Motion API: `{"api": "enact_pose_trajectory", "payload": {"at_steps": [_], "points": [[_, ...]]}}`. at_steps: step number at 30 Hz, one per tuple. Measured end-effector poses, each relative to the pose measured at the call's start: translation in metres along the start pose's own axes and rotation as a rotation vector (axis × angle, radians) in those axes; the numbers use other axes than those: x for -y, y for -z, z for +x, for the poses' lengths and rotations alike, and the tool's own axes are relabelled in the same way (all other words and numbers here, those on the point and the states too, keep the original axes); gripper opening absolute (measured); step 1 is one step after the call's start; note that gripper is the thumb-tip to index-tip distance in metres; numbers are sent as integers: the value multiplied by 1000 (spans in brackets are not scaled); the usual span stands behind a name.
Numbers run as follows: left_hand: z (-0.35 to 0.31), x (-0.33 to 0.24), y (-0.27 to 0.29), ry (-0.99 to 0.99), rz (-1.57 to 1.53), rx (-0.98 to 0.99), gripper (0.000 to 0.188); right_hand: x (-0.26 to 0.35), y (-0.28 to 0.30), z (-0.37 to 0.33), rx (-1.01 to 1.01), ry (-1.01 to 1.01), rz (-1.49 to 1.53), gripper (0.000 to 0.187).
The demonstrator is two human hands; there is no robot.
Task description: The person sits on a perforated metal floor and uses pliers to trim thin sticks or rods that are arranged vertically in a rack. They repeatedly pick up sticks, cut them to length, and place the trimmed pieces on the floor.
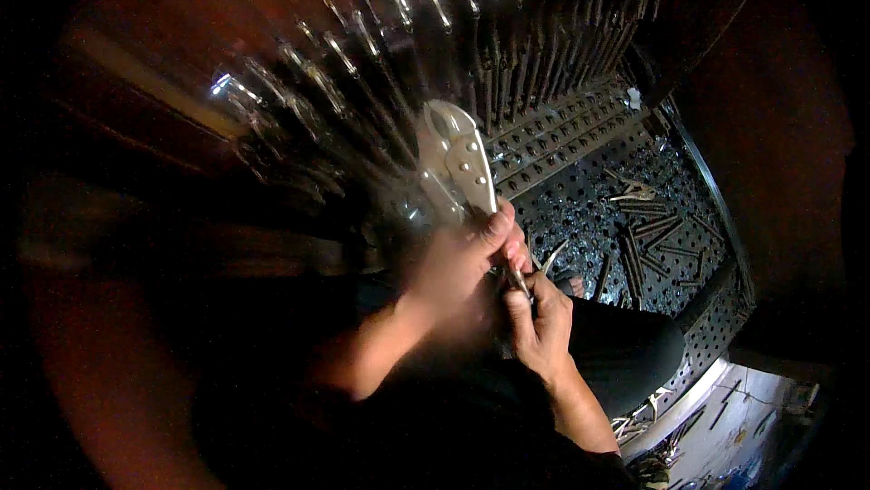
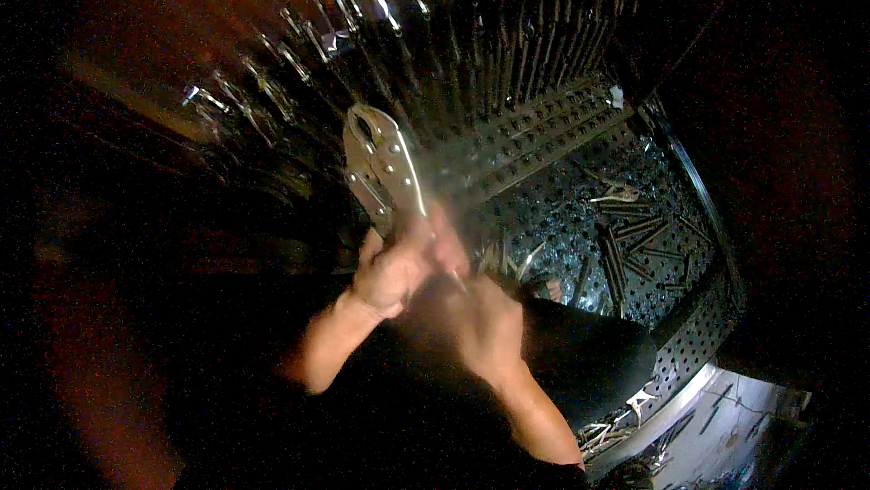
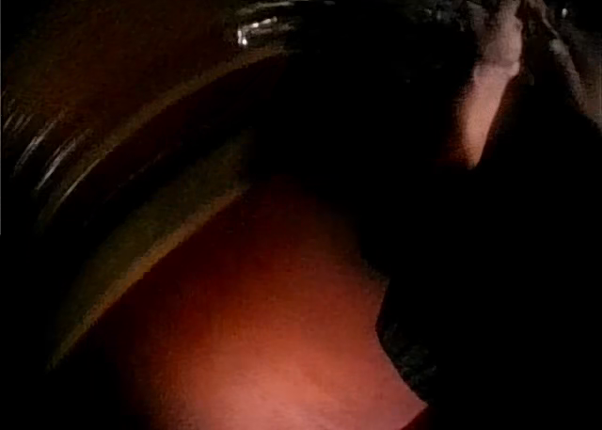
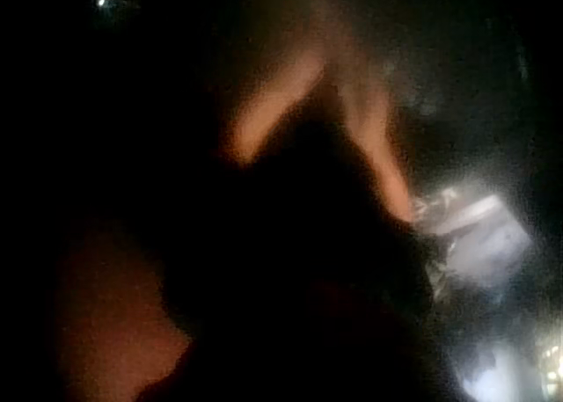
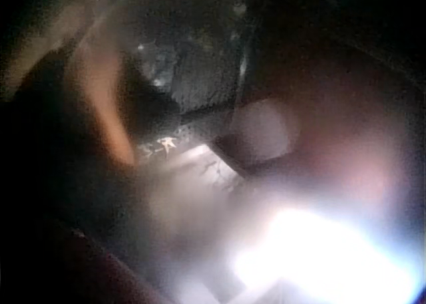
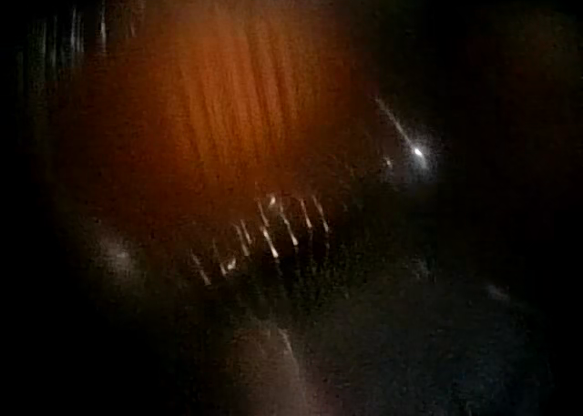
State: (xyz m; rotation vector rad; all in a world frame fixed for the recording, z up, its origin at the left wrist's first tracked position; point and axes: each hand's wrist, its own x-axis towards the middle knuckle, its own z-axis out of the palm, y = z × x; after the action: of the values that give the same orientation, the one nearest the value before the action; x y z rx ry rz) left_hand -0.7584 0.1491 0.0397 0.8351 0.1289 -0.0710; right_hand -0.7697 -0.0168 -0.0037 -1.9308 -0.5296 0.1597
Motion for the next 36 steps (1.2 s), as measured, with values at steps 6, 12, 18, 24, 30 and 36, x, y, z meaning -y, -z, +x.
{"api": "enact_pose_trajectory", "payload": {"at_steps": [6,12,18,24,30,36], "points": [[-1,8,-1,-55,269,-9,37,0,-7,-3,-22,-3,-89,44],[-1,14,9,-5,70,-39,35,15,-10,1,-37,29,-121,41],[-8,7,-8,94,52,-210,34,4,5,0,76,111,-56,31],[-16,1,16,153,-17,-31,37,-12,12,-14,293,-55,236,26],[-24,4,10,229,-150,1,32,-3,3,-20,139,33,3,17],[-26,3,5,139,76,-69,35,10,-1,-24,26,111,-270,16]]}}
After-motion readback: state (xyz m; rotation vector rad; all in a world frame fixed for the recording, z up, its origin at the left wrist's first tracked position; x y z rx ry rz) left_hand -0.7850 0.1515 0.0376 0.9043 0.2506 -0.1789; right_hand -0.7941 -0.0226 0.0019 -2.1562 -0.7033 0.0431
